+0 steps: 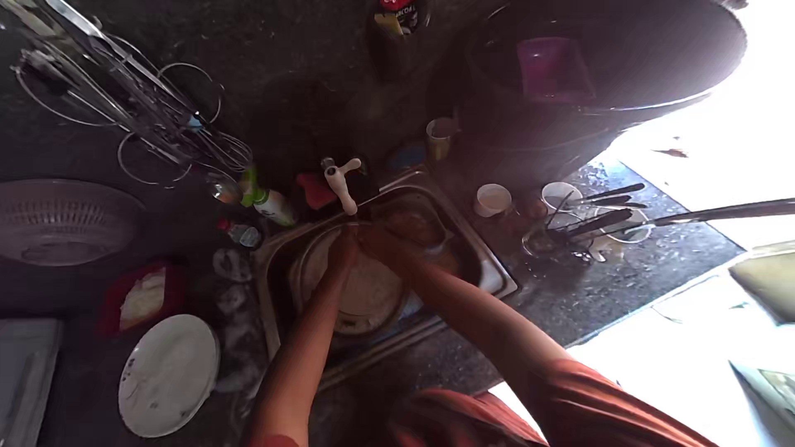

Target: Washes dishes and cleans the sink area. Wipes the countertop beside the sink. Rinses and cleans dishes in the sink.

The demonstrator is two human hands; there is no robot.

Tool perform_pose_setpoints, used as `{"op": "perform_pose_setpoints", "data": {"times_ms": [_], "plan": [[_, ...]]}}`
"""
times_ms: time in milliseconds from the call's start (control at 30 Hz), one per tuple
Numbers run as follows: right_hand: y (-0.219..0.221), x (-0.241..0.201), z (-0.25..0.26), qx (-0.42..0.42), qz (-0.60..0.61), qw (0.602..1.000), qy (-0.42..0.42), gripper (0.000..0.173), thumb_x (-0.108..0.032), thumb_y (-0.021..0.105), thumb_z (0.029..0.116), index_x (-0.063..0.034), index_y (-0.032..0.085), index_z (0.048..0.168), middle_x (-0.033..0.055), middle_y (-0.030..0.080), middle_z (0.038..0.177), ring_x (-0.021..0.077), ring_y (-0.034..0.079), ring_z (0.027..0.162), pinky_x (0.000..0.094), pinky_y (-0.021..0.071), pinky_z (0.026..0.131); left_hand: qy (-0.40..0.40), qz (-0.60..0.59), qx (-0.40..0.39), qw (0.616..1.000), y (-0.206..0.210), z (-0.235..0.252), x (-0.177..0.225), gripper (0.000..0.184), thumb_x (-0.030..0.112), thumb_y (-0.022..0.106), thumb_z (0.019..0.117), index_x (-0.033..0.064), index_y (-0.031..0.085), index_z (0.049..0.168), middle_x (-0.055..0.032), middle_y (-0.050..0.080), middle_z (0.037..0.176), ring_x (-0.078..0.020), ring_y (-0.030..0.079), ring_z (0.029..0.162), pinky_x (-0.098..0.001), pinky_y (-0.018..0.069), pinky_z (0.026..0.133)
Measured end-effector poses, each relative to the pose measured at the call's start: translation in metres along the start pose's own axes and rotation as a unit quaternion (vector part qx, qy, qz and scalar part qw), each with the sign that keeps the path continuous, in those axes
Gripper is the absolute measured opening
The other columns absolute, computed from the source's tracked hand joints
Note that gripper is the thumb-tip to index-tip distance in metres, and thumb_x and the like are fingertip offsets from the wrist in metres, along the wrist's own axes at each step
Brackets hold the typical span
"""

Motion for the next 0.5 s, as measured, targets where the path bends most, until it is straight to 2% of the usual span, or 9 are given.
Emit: {"op": "perform_pose_setpoints", "data": {"times_ms": [33, 67, 133, 167, 233, 300, 367, 467, 500], "plan": [[0.017, 0.030, 0.015, -0.006, -0.030, 0.999, 0.022, 0.051, -0.015, 0.042, 0.1100, 0.0025, 0.032, 0.157, 0.0250, 0.035, 0.161, 0.0377, 0.035, 0.149, 0.0508, 0.0275, 0.122, -0.039, 0.030, -0.027, 0.998, 0.017, -0.003, -0.016, 0.047, 0.030, 0.032, 0.1127, 0.0018, 0.048, 0.147, -0.0229, 0.059, 0.141, -0.0382, 0.060, 0.129, -0.0557, 0.0481, 0.106], [0.033, 0.061, 0.035, 0.017, -0.042, 0.999, 0.028, 0.055, -0.017, 0.045, 0.1083, -0.0001, 0.030, 0.158, 0.0237, 0.031, 0.163, 0.0380, 0.031, 0.151, 0.0521, 0.0266, 0.122, -0.075, 0.046, -0.028, 0.996, 0.030, -0.009, -0.034, 0.052, 0.037, 0.035, 0.1120, -0.0005, 0.050, 0.145, -0.0242, 0.059, 0.141, -0.0394, 0.058, 0.130, -0.0565, 0.0474, 0.105], [0.065, 0.115, 0.076, 0.114, -0.047, 0.992, -0.021, 0.053, -0.022, 0.054, 0.1020, -0.0007, 0.046, 0.150, 0.0263, 0.043, 0.154, 0.0423, 0.041, 0.143, 0.0570, 0.0354, 0.116, -0.140, 0.024, 0.004, 0.990, 0.054, -0.018, -0.079, 0.074, 0.047, 0.058, 0.1020, -0.0040, 0.039, 0.152, -0.0285, 0.042, 0.155, -0.0426, 0.042, 0.144, -0.0579, 0.0387, 0.114], [0.078, 0.131, 0.084, 0.104, -0.046, 0.993, -0.027, 0.055, -0.024, 0.053, 0.1028, -0.0033, 0.043, 0.153, 0.0248, 0.039, 0.157, 0.0410, 0.037, 0.146, 0.0560, 0.0326, 0.119, -0.164, 0.014, 0.026, 0.986, 0.060, -0.021, -0.099, 0.086, 0.047, 0.069, 0.0958, -0.0036, 0.033, 0.155, -0.0290, 0.035, 0.159, -0.0434, 0.038, 0.146, -0.0564, 0.0385, 0.115], [0.093, 0.146, 0.081, 0.088, -0.033, 0.995, -0.026, 0.057, -0.026, 0.052, 0.1038, -0.0046, 0.040, 0.155, 0.0227, 0.037, 0.160, 0.0386, 0.034, 0.149, 0.0536, 0.0284, 0.121, -0.199, -0.003, 0.052, 0.979, 0.061, -0.027, -0.125, 0.094, 0.046, 0.077, 0.0896, -0.0031, 0.031, 0.155, -0.0303, 0.036, 0.156, -0.0433, 0.045, 0.141, -0.0514, 0.0444, 0.112], [0.101, 0.150, 0.075, 0.089, -0.028, 0.995, -0.026, 0.055, -0.025, 0.051, 0.1037, -0.0046, 0.043, 0.154, 0.0227, 0.037, 0.160, 0.0390, 0.034, 0.149, 0.0535, 0.0274, 0.121, -0.216, -0.047, 0.032, 0.975, 0.059, -0.034, -0.145, 0.089, 0.045, 0.074, 0.0931, -0.0070, 0.034, 0.153, -0.0307, 0.039, 0.155, -0.0404, 0.045, 0.142, -0.0492, 0.0421, 0.115], [0.105, 0.155, 0.073, 0.101, -0.027, 0.994, -0.024, 0.051, -0.024, 0.052, 0.1032, -0.0058, 0.048, 0.151, 0.0205, 0.039, 0.159, 0.0370, 0.035, 0.148, 0.0522, 0.0283, 0.121, -0.211, -0.090, -0.008, 0.973, 0.057, -0.042, -0.154, 0.072, 0.044, 0.063, 0.1009, -0.0087, 0.044, 0.146, -0.0288, 0.050, 0.148, -0.0383, 0.051, 0.138, -0.0509, 0.0417, 0.114], [0.111, 0.168, 0.075, 0.145, -0.042, 0.987, -0.050, 0.047, -0.025, 0.056, 0.1009, -0.0060, 0.056, 0.144, 0.0200, 0.047, 0.154, 0.0378, 0.043, 0.144, 0.0545, 0.0349, 0.118, -0.195, -0.109, -0.013, 0.975, 0.042, -0.062, -0.153, 0.065, 0.042, 0.052, 0.1066, 0.0060, 0.035, 0.158, -0.0234, 0.052, 0.149, -0.0374, 0.053, 0.137, -0.0559, 0.0423, 0.113], [0.112, 0.166, 0.076, 0.156, -0.050, 0.984, -0.067, 0.045, -0.024, 0.056, 0.1014, -0.0045, 0.059, 0.141, 0.0216, 0.051, 0.150, 0.0394, 0.046, 0.141, 0.0559, 0.0365, 0.116, -0.195, -0.129, 0.003, 0.972, 0.028, -0.073, -0.149, 0.062, 0.043, 0.050, 0.1072, 0.0059, 0.039, 0.156, -0.0225, 0.053, 0.149, -0.0371, 0.053, 0.136, -0.0561, 0.0425, 0.112]]}}
Point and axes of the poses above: each hand's wrist, its own z-axis towards the middle knuckle, its own y-axis out of the palm, x = y × z, the point moved 9 cm from there along z, towards the middle knuckle
